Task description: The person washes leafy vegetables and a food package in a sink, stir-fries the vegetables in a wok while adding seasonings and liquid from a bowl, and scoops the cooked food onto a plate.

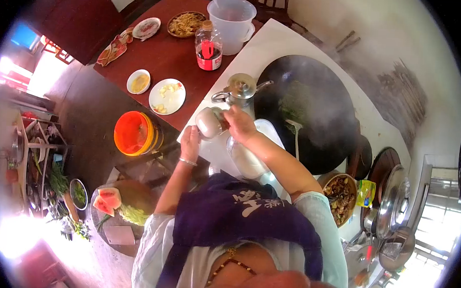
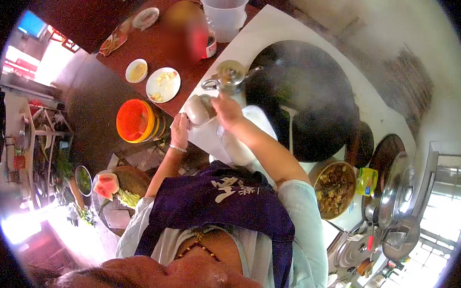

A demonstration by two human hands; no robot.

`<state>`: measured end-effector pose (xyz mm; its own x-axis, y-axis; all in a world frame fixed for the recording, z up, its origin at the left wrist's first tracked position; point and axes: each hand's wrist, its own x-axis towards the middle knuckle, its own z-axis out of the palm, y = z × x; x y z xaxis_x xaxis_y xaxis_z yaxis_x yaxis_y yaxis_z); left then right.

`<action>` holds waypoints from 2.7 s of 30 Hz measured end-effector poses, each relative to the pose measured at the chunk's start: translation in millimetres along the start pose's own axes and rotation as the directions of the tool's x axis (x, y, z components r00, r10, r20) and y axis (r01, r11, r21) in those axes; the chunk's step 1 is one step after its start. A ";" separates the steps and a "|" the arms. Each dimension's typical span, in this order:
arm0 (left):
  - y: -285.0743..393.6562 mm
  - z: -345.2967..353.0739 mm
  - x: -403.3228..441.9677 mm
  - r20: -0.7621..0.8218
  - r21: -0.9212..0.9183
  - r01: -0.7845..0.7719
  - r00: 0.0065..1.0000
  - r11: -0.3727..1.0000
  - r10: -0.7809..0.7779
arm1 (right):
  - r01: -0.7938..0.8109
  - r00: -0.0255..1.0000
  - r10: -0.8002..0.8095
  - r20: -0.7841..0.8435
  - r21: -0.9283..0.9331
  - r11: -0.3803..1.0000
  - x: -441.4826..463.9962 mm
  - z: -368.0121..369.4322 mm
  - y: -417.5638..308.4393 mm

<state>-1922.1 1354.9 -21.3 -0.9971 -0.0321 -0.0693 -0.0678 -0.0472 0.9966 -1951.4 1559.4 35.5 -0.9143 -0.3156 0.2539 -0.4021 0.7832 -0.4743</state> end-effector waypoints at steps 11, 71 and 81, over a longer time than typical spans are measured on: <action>82.1 15.4 -5.1 0.220 -0.062 0.038 0.975 0.997 -0.023 | 0.040 0.998 -0.034 -0.061 0.095 0.995 -24.0 -94.6 -37.3; 121.8 77.3 -45.3 0.374 0.018 0.212 0.905 0.977 -0.203 | -0.423 0.420 0.676 -0.605 0.528 0.736 -190.2 -238.1 181.7; 118.5 79.6 -38.6 0.372 0.010 0.229 0.903 0.973 -0.216 | -0.311 0.329 0.849 -0.413 0.802 0.511 -180.6 -234.9 185.8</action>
<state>-1894.5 1430.0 103.0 -0.8984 0.3531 -0.2613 -0.2947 -0.0433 0.9546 -1849.4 1887.7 99.4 -0.6216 0.7828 0.0293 0.0395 0.0686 -0.9969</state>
